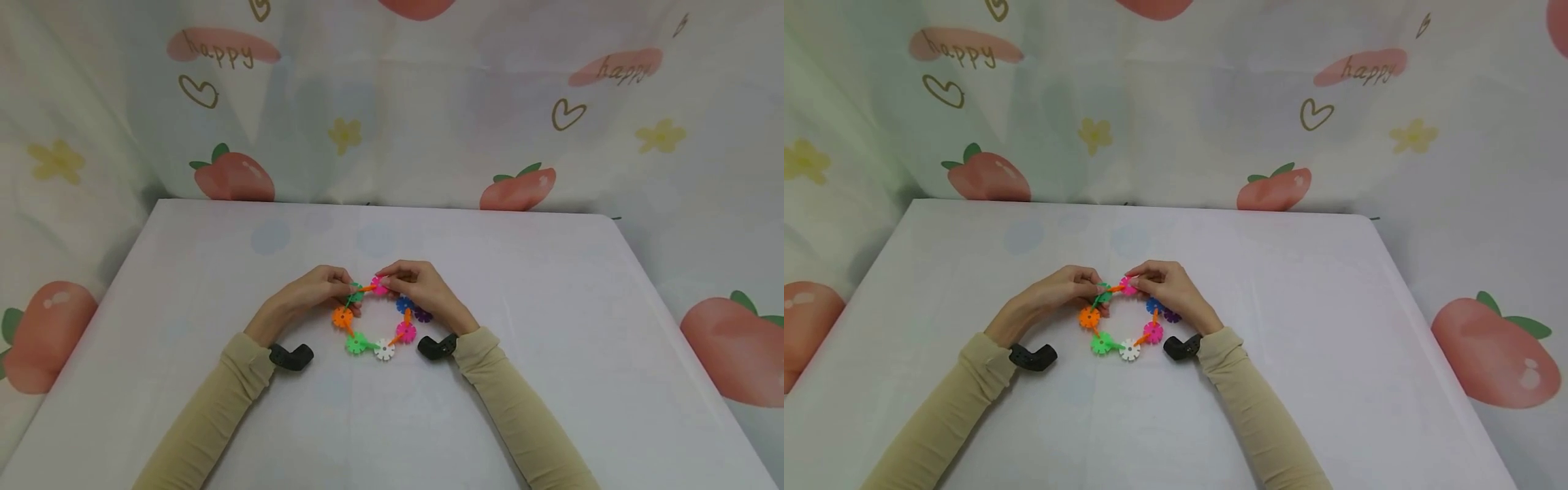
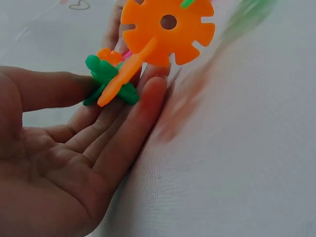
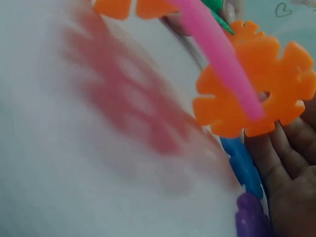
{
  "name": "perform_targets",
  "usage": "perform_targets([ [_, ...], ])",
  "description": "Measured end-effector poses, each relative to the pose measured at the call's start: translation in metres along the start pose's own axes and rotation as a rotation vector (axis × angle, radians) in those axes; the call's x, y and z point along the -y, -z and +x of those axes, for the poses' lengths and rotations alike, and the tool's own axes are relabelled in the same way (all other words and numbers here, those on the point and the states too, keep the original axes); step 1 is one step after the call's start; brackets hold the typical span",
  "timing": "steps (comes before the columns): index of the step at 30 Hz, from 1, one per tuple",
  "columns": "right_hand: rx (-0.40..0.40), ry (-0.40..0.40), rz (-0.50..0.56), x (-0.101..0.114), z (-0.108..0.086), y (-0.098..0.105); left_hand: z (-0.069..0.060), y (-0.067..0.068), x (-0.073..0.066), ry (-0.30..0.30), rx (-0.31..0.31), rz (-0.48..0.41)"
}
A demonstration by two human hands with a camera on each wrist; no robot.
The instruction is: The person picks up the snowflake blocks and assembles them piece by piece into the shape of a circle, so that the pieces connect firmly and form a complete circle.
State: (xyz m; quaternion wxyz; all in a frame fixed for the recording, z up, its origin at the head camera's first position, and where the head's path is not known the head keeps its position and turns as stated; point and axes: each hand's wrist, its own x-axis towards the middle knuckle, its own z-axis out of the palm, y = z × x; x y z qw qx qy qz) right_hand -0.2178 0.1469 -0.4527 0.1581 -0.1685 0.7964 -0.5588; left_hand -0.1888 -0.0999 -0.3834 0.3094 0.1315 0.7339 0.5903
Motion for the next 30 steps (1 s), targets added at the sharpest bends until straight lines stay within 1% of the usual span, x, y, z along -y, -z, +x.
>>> perform_targets([
  [1,0.007,-0.002,-0.015,0.0,0.0,0.001,-0.004,0.003,0.001,0.005,0.011,-0.001],
  [2,0.009,-0.007,-0.03,0.0,0.0,0.002,0.006,0.009,0.016,0.021,0.019,0.011],
  [4,0.008,-0.016,-0.061,-0.001,0.0,0.006,0.019,0.021,0.04,-0.028,0.085,0.001],
  [6,0.004,-0.022,-0.1,-0.001,-0.002,0.011,0.026,0.025,0.052,-0.037,0.109,-0.017],
  [7,0.0,-0.026,-0.124,0.0,-0.003,0.014,0.028,0.026,0.054,-0.025,0.112,-0.022],
  [9,-0.004,-0.03,-0.184,0.0,-0.006,0.019,0.028,0.027,0.055,0.007,0.106,-0.018],
  [11,-0.003,-0.03,-0.256,0.001,-0.01,0.024,0.026,0.027,0.051,0.046,0.094,-0.001],
  [12,0.002,-0.033,-0.292,0.002,-0.012,0.026,0.025,0.027,0.05,0.055,0.092,0.016],
  [14,0.019,-0.039,-0.353,0.004,-0.016,0.03,0.022,0.027,0.049,0.06,0.084,0.062],
  [17,0.073,-0.034,-0.424,0.008,-0.023,0.036,0.019,0.027,0.047,0.049,0.07,0.111],
  [19,0.123,-0.02,-0.451,0.01,-0.026,0.038,0.016,0.026,0.046,0.041,0.049,0.13],
  [21,0.164,-0.002,-0.475,0.013,-0.028,0.038,0.014,0.025,0.046,0.041,0.025,0.127],
  [23,0.183,0.006,-0.496,0.014,-0.028,0.037,0.012,0.023,0.047,0.043,0.001,0.116],
  [26,0.169,-0.012,-0.507,0.017,-0.03,0.035,0.01,0.019,0.048,0.047,-0.038,0.107],
  [30,0.13,-0.037,-0.479,0.016,-0.032,0.033,0.007,0.015,0.048,0.055,-0.089,0.114],
])
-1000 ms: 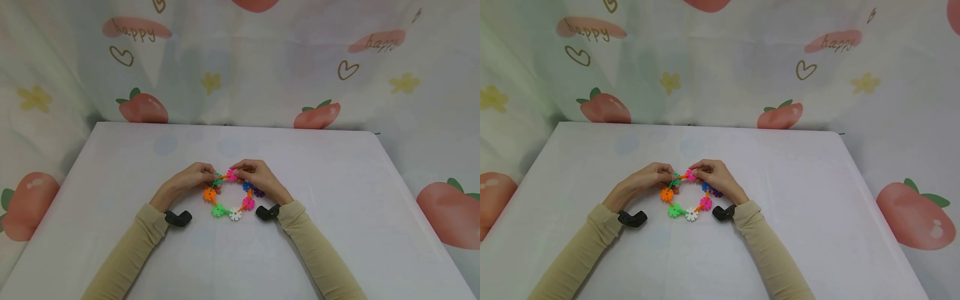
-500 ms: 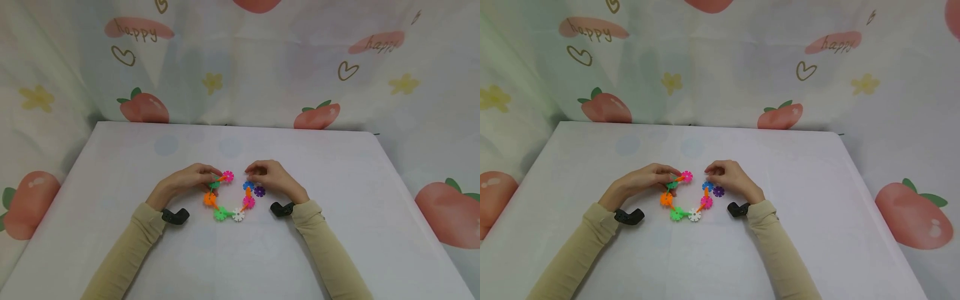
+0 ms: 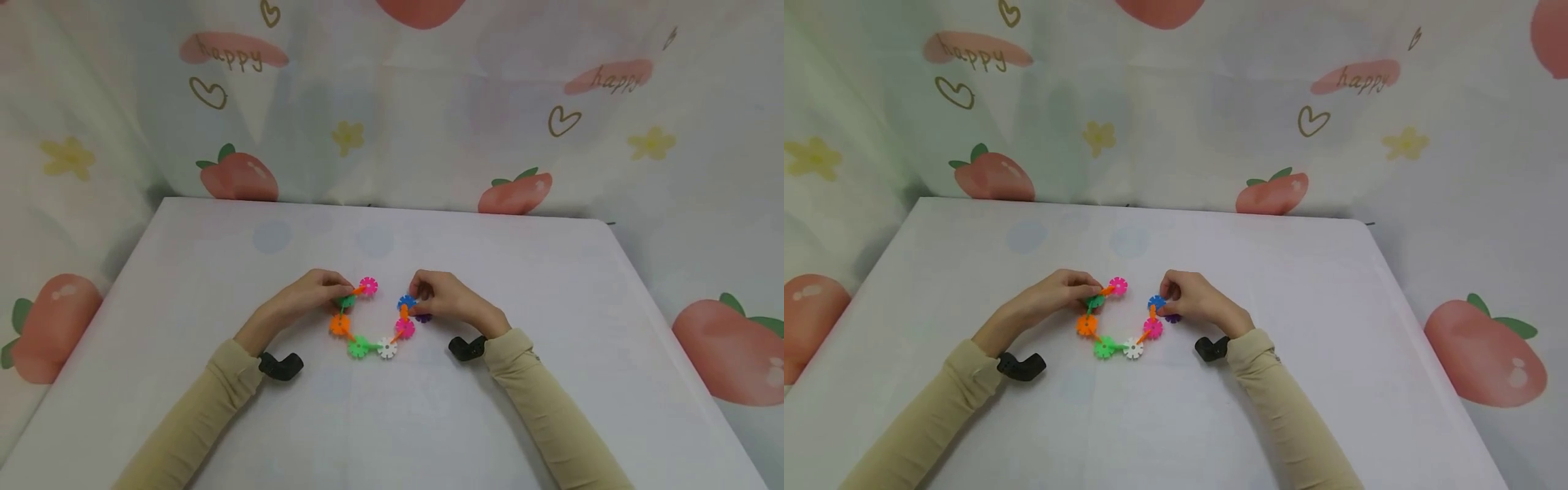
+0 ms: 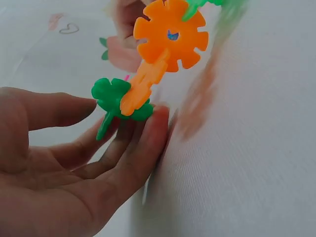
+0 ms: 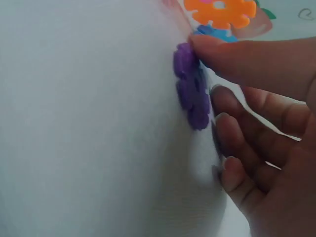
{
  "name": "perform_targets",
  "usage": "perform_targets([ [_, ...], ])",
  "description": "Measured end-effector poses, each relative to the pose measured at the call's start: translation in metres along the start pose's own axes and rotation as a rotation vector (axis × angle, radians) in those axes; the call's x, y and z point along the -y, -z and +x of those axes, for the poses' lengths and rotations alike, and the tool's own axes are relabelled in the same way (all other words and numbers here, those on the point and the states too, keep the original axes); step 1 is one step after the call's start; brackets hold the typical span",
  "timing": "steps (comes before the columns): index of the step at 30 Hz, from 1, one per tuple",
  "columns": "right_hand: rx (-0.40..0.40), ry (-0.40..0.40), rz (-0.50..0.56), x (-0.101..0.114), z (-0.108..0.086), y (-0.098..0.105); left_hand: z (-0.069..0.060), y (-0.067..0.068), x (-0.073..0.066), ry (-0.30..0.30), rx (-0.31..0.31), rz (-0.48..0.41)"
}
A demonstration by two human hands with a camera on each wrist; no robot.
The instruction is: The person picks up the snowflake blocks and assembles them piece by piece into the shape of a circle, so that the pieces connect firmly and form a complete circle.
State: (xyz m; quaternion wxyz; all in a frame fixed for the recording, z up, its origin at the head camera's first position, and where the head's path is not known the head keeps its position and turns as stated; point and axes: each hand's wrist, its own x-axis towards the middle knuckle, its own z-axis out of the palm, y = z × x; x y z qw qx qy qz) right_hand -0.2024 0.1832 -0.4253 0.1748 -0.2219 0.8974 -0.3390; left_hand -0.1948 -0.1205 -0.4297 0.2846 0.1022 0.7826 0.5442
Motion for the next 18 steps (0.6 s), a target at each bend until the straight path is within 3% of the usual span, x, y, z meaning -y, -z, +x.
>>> perform_targets([
  [11,-0.101,0.019,0.011,-0.003,0.002,-0.006,-0.004,0.0,0.0,0.014,-0.002,0.038],
  [18,-0.157,0.072,0.011,0.0,0.0,-0.009,0.006,-0.002,-0.005,0.019,-0.011,0.109],
])
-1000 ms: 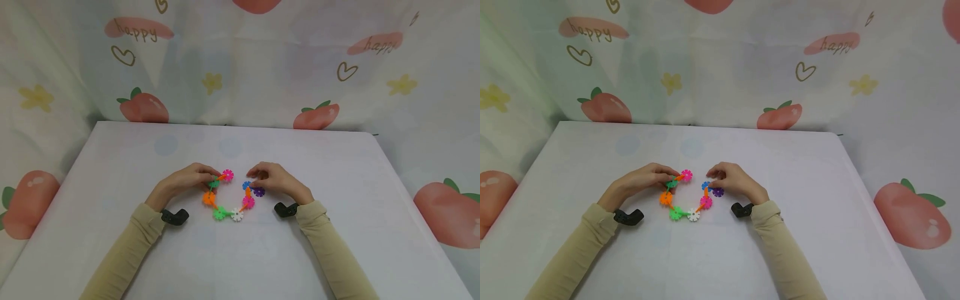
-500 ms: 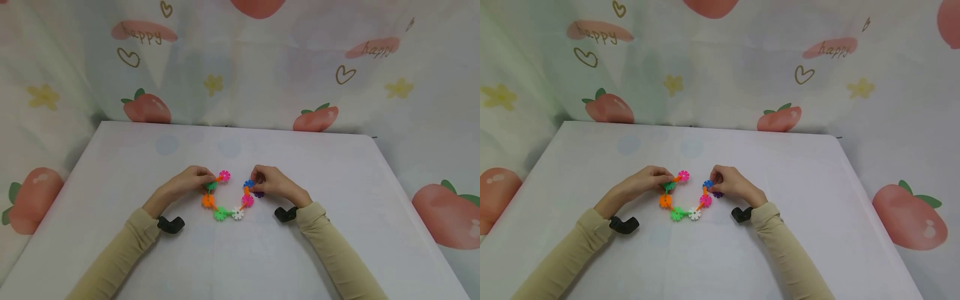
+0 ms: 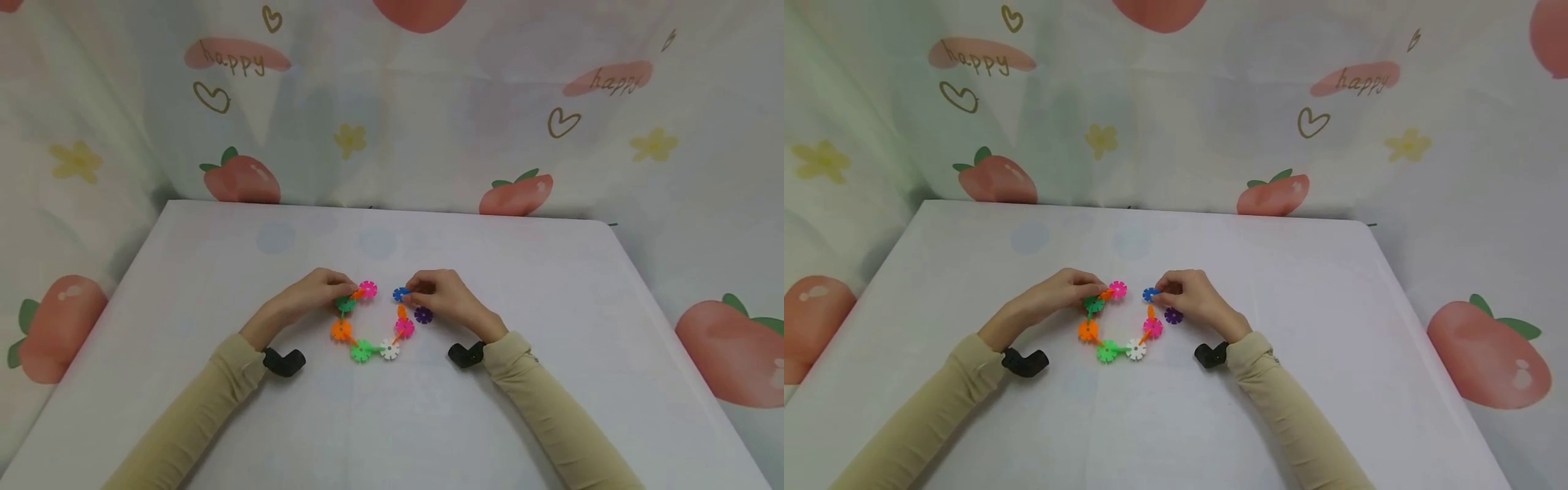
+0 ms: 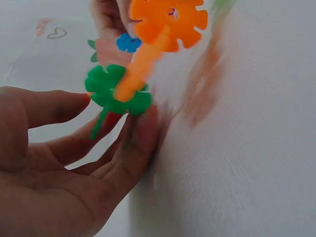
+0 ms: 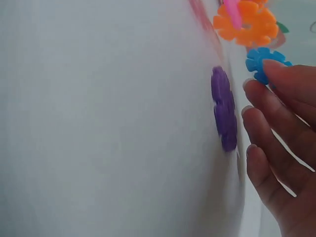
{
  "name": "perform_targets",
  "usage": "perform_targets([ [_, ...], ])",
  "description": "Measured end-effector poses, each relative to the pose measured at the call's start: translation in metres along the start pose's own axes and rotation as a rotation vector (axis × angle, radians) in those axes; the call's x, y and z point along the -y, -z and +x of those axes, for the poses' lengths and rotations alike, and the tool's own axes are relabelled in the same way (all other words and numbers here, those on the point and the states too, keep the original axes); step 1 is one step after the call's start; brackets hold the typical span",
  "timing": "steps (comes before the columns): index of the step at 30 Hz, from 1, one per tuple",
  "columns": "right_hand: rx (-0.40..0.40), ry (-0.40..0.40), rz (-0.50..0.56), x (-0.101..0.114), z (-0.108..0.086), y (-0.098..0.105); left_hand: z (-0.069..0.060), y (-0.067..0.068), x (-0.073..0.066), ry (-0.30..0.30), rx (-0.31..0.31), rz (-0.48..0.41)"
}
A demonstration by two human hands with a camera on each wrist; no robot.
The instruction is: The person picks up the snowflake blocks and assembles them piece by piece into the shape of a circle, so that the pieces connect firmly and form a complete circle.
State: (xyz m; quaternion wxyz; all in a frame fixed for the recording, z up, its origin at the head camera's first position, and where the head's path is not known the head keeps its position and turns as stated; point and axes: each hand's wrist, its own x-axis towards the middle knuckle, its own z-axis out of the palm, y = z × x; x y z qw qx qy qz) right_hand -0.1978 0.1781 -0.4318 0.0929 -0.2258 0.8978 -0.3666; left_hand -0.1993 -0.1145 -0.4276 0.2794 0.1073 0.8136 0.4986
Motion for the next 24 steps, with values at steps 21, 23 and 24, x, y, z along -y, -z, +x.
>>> perform_targets([
  [21,-0.101,0.173,-0.018,0.017,0.012,-0.017,0.014,-0.009,-0.006,-0.005,0.004,-0.044],
  [23,-0.126,0.196,-0.038,0.018,0.013,-0.019,0.014,-0.009,-0.006,-0.006,0.003,-0.064],
  [24,-0.137,0.207,-0.053,0.019,0.013,-0.019,0.014,-0.009,-0.006,-0.012,0.001,-0.067],
])
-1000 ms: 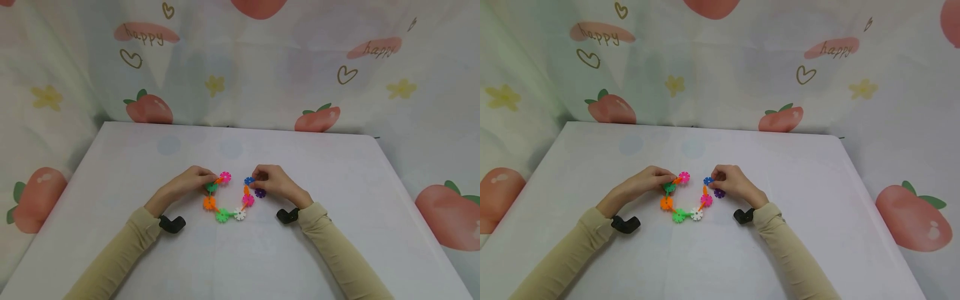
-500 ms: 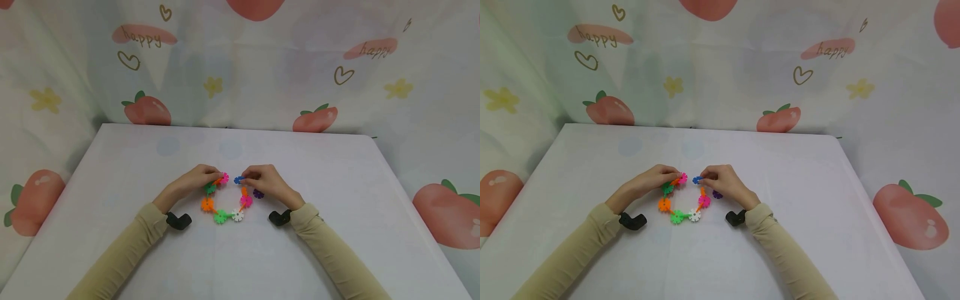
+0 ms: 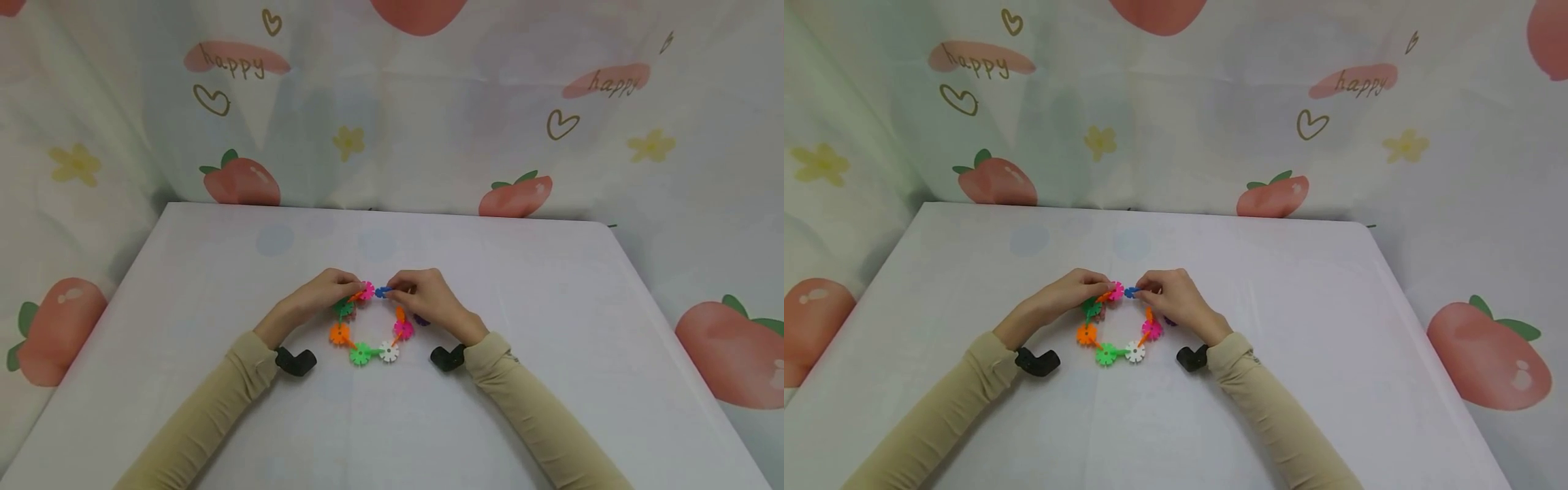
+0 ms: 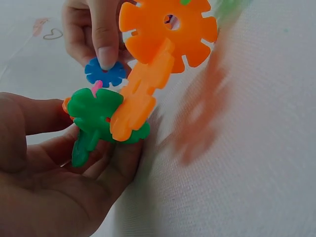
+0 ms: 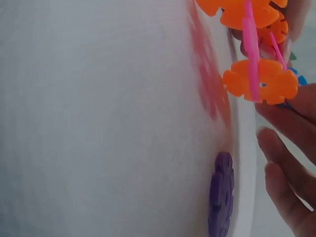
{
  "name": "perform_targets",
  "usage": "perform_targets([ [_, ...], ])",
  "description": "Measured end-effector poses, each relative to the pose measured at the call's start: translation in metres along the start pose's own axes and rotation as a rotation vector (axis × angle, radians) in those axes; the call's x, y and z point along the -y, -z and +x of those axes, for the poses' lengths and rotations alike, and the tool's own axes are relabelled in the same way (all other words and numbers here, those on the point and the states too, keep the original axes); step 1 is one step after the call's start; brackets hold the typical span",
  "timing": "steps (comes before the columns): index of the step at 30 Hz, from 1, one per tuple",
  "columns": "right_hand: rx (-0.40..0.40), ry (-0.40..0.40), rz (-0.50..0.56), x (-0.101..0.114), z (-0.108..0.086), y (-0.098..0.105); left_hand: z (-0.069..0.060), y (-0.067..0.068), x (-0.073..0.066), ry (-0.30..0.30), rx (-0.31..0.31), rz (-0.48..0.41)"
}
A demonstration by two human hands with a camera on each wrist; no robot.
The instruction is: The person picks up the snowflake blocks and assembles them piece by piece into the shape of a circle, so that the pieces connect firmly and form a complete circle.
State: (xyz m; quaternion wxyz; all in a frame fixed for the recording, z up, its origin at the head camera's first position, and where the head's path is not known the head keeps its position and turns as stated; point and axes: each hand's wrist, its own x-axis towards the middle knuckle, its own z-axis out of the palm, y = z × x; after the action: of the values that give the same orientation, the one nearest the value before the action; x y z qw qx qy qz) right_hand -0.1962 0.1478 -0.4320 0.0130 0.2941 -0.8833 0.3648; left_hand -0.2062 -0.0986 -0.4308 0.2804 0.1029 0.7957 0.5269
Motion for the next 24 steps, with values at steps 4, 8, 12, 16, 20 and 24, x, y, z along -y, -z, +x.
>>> perform_targets([
  [4,-0.027,0.032,-0.04,0.003,0.0,-0.002,0.001,-0.001,0.002,-0.013,0.002,-0.027],
  [8,-0.031,0.037,-0.053,0.005,-0.001,-0.002,0.001,-0.002,0.003,-0.015,0.008,-0.076],
  [12,-0.036,0.05,-0.072,0.008,-0.002,-0.003,0.001,-0.002,0.003,-0.021,0.003,-0.096],
  [16,-0.055,0.093,-0.1,0.01,-0.002,-0.005,0.001,-0.004,0.003,-0.025,-0.001,-0.095],
  [20,-0.091,0.146,-0.084,0.01,-0.002,-0.009,0.002,-0.008,0.001,-0.025,-0.024,-0.094],
  [24,-0.126,0.167,-0.053,0.01,-0.001,-0.012,0.002,-0.012,-0.002,-0.031,-0.063,-0.075],
])
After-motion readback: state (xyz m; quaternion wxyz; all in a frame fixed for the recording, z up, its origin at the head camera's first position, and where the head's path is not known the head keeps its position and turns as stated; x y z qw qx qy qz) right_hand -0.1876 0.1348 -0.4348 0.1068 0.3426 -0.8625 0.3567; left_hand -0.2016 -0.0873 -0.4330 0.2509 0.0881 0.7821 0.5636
